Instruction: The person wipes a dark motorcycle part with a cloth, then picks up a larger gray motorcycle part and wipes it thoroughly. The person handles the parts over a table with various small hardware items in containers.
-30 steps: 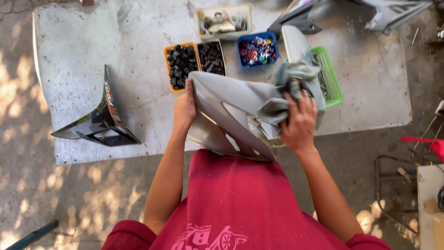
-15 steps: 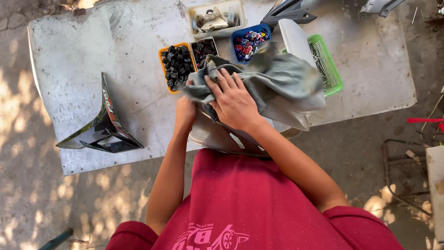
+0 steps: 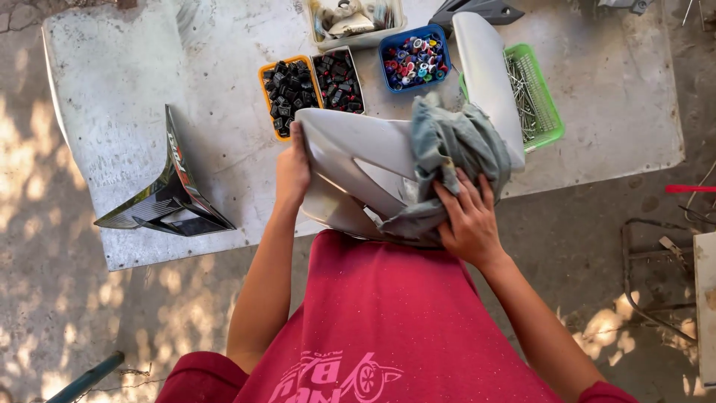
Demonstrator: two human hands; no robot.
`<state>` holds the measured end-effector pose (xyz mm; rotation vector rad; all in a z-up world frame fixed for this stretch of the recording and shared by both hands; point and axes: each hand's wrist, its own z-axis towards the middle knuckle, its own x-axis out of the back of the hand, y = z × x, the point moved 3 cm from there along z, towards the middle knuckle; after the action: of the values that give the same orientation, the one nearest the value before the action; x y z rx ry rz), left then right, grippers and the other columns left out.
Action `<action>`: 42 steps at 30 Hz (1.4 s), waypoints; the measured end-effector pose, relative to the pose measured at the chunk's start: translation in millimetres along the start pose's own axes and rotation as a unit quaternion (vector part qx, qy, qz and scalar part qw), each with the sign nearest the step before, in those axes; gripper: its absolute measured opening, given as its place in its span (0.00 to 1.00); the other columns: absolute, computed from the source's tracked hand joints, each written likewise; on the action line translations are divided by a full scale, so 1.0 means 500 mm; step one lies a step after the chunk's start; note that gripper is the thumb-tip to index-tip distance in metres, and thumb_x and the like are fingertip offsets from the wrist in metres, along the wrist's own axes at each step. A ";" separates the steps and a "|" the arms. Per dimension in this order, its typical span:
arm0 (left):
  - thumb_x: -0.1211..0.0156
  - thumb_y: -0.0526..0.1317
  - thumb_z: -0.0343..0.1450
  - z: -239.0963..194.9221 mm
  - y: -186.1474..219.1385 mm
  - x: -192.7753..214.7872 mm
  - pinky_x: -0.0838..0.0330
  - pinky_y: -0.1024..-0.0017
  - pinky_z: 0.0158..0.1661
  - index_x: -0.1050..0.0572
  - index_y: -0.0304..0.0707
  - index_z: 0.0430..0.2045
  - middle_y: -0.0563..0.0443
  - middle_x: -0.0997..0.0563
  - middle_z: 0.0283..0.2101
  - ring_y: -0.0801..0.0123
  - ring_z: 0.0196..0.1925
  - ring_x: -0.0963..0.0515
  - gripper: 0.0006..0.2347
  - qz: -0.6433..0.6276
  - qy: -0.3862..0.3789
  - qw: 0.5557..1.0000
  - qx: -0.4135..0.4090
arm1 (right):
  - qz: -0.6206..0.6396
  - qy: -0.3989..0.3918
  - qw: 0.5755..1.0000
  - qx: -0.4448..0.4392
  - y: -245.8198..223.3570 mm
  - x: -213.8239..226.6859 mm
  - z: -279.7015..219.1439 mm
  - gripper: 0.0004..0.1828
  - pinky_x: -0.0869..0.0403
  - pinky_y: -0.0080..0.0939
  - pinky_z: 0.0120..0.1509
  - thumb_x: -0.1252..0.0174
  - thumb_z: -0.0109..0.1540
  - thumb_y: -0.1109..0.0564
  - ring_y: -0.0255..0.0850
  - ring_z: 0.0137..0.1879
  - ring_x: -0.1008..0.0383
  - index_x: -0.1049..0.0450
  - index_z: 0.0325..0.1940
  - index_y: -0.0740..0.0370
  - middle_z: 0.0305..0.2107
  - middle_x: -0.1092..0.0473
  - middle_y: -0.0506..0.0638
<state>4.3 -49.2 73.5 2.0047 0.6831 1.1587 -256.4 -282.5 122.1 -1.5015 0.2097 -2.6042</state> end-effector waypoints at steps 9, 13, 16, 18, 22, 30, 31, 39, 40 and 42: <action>0.72 0.74 0.72 0.013 0.030 0.008 0.32 0.54 0.48 0.19 0.27 0.25 0.32 0.19 0.33 0.44 0.43 0.21 0.43 -0.063 0.029 0.996 0.048 | 0.008 0.048 0.998 -0.045 -0.008 -0.020 -0.036 0.40 0.46 0.68 0.76 0.54 0.49 0.59 0.56 0.72 0.35 0.27 0.67 0.60 0.58 0.31 0.60; 0.67 0.75 0.71 0.016 0.025 -0.016 0.31 0.57 0.46 0.21 0.30 0.24 0.37 0.20 0.30 0.48 0.41 0.20 0.41 -0.058 0.030 0.996 0.054 | 0.046 0.037 0.998 0.000 -0.081 -0.023 0.107 0.38 0.43 0.62 0.73 0.53 0.49 0.58 0.53 0.72 0.33 0.25 0.65 0.55 0.59 0.30 0.57; 0.68 0.76 0.70 -0.005 0.054 -0.027 0.30 0.55 0.47 0.22 0.30 0.26 0.32 0.20 0.32 0.43 0.45 0.20 0.41 -0.038 0.016 0.998 0.057 | 0.067 0.033 0.997 0.034 -0.115 -0.022 0.193 0.40 0.41 0.60 0.71 0.52 0.49 0.59 0.49 0.71 0.33 0.27 0.67 0.52 0.61 0.30 0.55; 0.65 0.75 0.71 -0.008 0.054 -0.032 0.31 0.54 0.46 0.26 0.27 0.24 0.32 0.22 0.31 0.42 0.43 0.20 0.40 -0.048 0.032 0.997 0.053 | 0.075 0.031 0.996 0.045 -0.128 -0.012 0.217 0.40 0.40 0.61 0.71 0.51 0.50 0.62 0.52 0.72 0.34 0.27 0.68 0.55 0.62 0.31 0.58; 0.66 0.75 0.71 -0.006 0.033 -0.019 0.31 0.57 0.46 0.25 0.29 0.24 0.34 0.23 0.30 0.46 0.42 0.20 0.40 -0.069 0.029 0.995 0.068 | 0.083 -0.007 0.995 0.055 -0.087 0.013 0.157 0.37 0.40 0.59 0.72 0.47 0.49 0.59 0.51 0.70 0.32 0.26 0.66 0.57 0.59 0.29 0.58; 0.65 0.75 0.71 0.017 0.013 -0.033 0.30 0.59 0.44 0.24 0.30 0.23 0.38 0.23 0.27 0.50 0.39 0.20 0.39 -0.091 0.031 0.994 0.061 | -0.119 -0.050 0.991 0.045 0.093 0.014 -0.069 0.36 0.48 0.73 0.79 0.46 0.49 0.56 0.60 0.76 0.36 0.23 0.63 0.57 0.56 0.27 0.60; 0.65 0.75 0.71 0.024 0.012 -0.035 0.30 0.59 0.44 0.24 0.30 0.23 0.38 0.23 0.27 0.50 0.39 0.20 0.39 -0.091 0.025 0.994 0.061 | -0.122 -0.052 0.990 0.041 0.112 0.003 -0.076 0.36 0.48 0.73 0.79 0.46 0.49 0.56 0.60 0.76 0.36 0.23 0.63 0.57 0.56 0.27 0.60; 0.35 0.57 0.73 0.002 -0.052 -0.015 0.21 0.76 0.42 0.32 0.46 0.58 0.45 0.15 0.35 0.75 0.37 0.18 0.24 -0.315 -0.077 0.945 -0.045 | 0.062 0.030 0.995 -0.073 0.196 0.014 0.047 0.39 0.38 0.66 0.68 0.67 0.58 0.66 0.70 0.66 0.38 0.32 0.73 0.67 0.60 0.38 0.71; 0.35 0.57 0.73 -0.015 -0.066 -0.014 0.21 0.76 0.42 0.32 0.46 0.58 0.45 0.15 0.35 0.75 0.37 0.18 0.24 -0.316 -0.075 0.945 -0.048 | 0.062 0.032 0.995 -0.070 0.200 0.008 0.053 0.39 0.38 0.66 0.68 0.67 0.58 0.66 0.70 0.66 0.38 0.32 0.73 0.67 0.60 0.38 0.71; 0.45 0.61 0.75 -0.049 -0.100 -0.008 0.30 0.48 0.57 0.27 0.38 0.51 0.31 0.23 0.48 0.46 0.56 0.24 0.25 -0.140 -0.057 0.988 -0.041 | 0.034 0.025 0.998 -0.050 0.204 -0.006 0.070 0.32 0.36 0.64 0.66 0.60 0.64 0.61 0.68 0.65 0.35 0.31 0.73 0.63 0.56 0.35 0.67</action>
<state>-23.6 -14.0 40.6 1.8205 0.8148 0.8846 -220.5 -384.1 118.2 -1.4327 0.3950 -2.6154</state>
